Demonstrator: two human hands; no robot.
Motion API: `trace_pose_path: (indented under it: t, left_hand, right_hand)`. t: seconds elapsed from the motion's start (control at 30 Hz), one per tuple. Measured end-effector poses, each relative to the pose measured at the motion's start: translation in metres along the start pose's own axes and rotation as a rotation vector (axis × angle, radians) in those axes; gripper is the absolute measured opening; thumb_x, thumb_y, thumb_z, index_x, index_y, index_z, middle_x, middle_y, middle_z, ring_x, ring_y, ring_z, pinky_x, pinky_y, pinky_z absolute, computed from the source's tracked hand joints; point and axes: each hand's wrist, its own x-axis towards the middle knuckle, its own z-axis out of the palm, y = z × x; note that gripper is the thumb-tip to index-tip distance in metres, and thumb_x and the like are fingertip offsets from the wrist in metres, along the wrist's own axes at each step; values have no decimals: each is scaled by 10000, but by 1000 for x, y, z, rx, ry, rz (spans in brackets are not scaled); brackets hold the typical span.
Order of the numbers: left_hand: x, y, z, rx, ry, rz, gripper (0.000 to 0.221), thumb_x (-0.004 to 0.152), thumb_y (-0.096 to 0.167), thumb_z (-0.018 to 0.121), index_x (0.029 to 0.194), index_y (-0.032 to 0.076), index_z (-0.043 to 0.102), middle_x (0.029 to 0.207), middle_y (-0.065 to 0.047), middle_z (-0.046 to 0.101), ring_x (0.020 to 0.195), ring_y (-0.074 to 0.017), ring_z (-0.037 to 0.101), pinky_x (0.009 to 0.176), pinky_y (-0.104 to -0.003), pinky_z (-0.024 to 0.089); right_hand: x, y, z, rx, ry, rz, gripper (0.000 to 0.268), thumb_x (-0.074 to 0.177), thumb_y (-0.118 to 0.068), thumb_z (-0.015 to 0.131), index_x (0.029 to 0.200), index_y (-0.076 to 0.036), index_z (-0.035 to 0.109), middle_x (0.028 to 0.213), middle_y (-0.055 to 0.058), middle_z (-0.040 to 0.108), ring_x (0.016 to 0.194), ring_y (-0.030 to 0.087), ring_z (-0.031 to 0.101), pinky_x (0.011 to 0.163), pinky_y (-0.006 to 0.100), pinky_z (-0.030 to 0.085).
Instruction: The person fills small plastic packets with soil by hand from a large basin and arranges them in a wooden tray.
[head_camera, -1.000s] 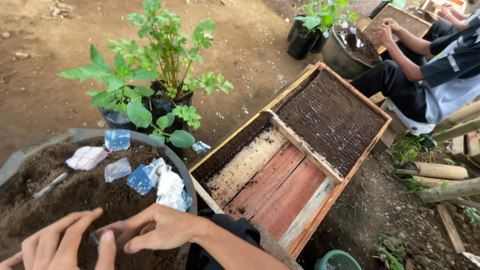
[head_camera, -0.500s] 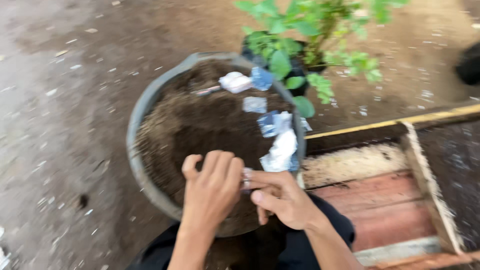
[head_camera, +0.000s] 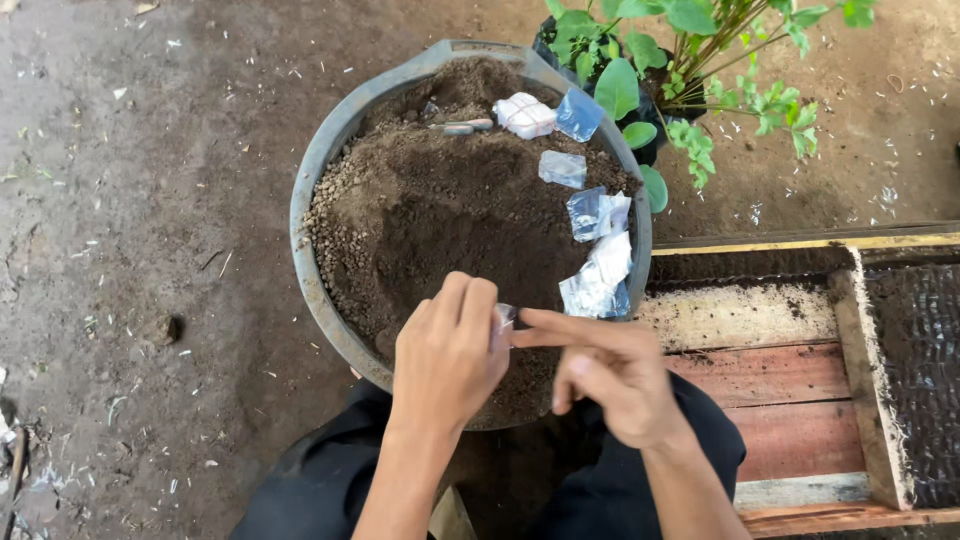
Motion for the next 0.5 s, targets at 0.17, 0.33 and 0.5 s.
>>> trace_pose_path:
  t: [0.17, 0.33, 0.5]
  left_hand:
    - [-3, -1, -28, -312, 57, -269, 135, 765, 27, 535, 738, 55, 406, 719, -55, 404, 548, -179, 416, 451, -297, 378]
    - [4, -10, -54, -242, 171, -221, 130, 772, -22, 523, 756, 29, 404, 714, -66, 397, 571, -182, 404, 490, -286, 365]
    - [5, -25, -70, -142, 239, -341, 140, 771, -30, 556, 784, 14, 423, 738, -85, 425, 617, -189, 452, 538, -298, 389]
  right_hand:
    - [19, 21, -13, 110, 348, 36, 341, 827, -240, 440, 919, 47, 600, 781, 171, 643, 512, 215, 585, 432, 266, 481]
    - [53, 58, 32, -44, 209, 203, 287, 854, -228, 415, 989, -47, 593, 1020, 103, 627, 939, 205, 610, 765, 310, 502]
    - [58, 97, 87, -550, -440, 269, 492, 877, -267, 289, 1300, -15, 293, 1377, 209, 213, 1289, 320, 154, 1039, 387, 142]
